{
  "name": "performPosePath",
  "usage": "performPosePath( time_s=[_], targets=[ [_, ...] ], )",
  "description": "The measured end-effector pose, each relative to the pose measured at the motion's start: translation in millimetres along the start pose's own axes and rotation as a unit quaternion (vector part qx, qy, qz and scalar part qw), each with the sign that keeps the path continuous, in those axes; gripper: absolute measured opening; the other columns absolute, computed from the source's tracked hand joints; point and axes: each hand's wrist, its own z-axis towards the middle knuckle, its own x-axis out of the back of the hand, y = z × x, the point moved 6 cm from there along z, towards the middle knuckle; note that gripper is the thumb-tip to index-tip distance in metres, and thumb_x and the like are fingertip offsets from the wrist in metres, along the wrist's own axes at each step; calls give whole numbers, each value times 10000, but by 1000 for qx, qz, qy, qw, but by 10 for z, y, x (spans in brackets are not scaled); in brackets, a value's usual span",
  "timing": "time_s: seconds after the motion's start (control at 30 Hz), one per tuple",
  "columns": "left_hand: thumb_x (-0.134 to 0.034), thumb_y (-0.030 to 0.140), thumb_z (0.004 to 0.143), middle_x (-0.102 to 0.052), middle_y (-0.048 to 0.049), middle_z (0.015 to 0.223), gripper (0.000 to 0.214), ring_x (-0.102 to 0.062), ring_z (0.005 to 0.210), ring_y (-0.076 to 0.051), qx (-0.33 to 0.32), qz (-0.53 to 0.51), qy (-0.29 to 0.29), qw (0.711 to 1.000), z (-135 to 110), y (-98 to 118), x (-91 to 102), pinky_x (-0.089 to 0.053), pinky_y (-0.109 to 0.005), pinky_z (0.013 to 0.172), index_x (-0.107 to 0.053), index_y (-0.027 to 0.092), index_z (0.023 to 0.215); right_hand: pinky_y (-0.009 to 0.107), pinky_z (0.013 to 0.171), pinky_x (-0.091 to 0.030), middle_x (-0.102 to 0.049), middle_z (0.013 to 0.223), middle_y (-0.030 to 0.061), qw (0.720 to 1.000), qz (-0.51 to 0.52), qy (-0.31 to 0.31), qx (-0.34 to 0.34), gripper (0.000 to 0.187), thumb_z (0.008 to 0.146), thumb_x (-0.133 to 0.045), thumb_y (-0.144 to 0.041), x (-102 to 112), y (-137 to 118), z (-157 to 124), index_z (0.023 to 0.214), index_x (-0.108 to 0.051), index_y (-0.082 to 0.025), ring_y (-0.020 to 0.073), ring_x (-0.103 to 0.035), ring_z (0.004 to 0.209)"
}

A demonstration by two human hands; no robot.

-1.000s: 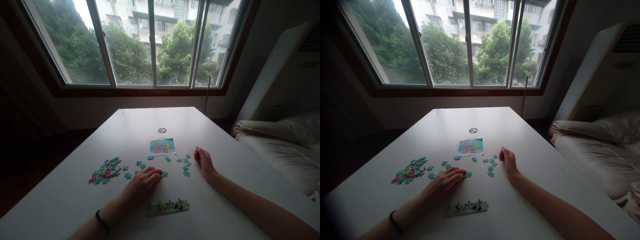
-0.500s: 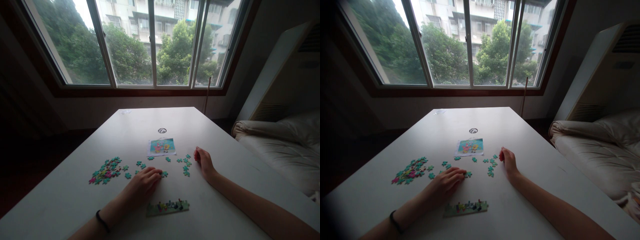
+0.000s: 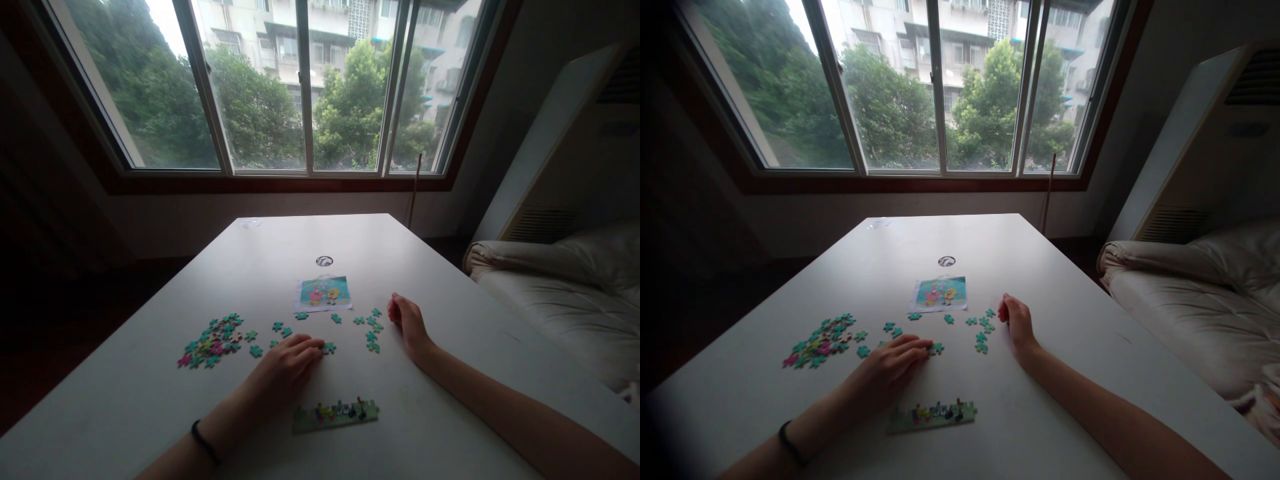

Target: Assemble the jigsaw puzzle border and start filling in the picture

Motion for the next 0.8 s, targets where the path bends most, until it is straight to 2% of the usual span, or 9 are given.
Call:
performPosePath(
  time_s=[0.23, 0.37, 0.43, 0.5, 0.57, 0.63, 0.8],
  targets=[
    [-394, 120, 892, -630, -80, 1099, 210, -549, 1017, -188, -2, -2, 10, 1000, -5, -3, -13, -514, -329, 825, -580, 180, 968, 259, 506, -343, -479, 477, -10, 1000, -11, -12, -3, 358, 740, -524, -450, -18, -9, 3, 493, -500, -192, 119, -409, 467],
    [-384, 113, 894, -628, -77, 1106, 227, -548, 1019, -189, -1, -3, 13, 1000, -10, -9, -20, -505, -344, 844, -577, 184, 990, 239, 507, -365, -561, 532, 11, 995, -51, -77, -31, 332, 719, -556, -460, -47, -85, 124, 568, -585, -166, 118, -472, 499],
    [-385, 116, 897, -624, -72, 1116, 223, -544, 1024, -189, 4, -3, 7, 1000, -9, -16, -25, -503, -344, 850, -576, 185, 991, 232, 516, -373, -605, 579, 14, 977, -133, -165, -30, 268, 680, -615, -421, -101, -170, 175, 643, -650, -158, 123, -505, 530],
    [-391, 115, 894, -625, -69, 1116, 218, -546, 1024, -189, 5, 0, 4, 1000, -7, -16, -22, -504, -343, 853, -576, 184, 987, 230, 523, -374, -624, 601, 8, 939, -228, -256, 23, 189, 608, -694, -352, -160, -291, 178, 658, -685, -170, 126, -510, 543],
    [-395, 111, 887, -632, -69, 1104, 219, -553, 1018, -188, 0, 3, 7, 1000, -3, -7, -14, -510, -341, 847, -578, 184, 982, 238, 561, -394, -640, 644, 9, 901, -278, -324, 81, 137, 564, -730, -294, -200, -386, 138, 645, -699, -189, 139, -533, 588],
    [-393, 115, 885, -637, -72, 1092, 219, -560, 1011, -188, -4, 4, 11, 1000, 1, 0, -5, -519, -340, 834, -582, 184, 975, 244, 586, -405, -641, 664, 8, 879, -301, -350, 118, 119, 543, -745, -265, -205, -428, 99, 636, -703, -203, 148, -541, 611],
    [-383, 113, 889, -634, -74, 1097, 230, -555, 1016, -190, -3, -2, 14, 1000, 0, 3, -1, -522, -346, 829, -582, 182, 981, 236, 570, -404, -625, 666, 6, 864, -331, -346, 155, 113, 541, -753, -252, -180, -386, 85, 635, -703, -213, 142, -532, 594]
  ],
)
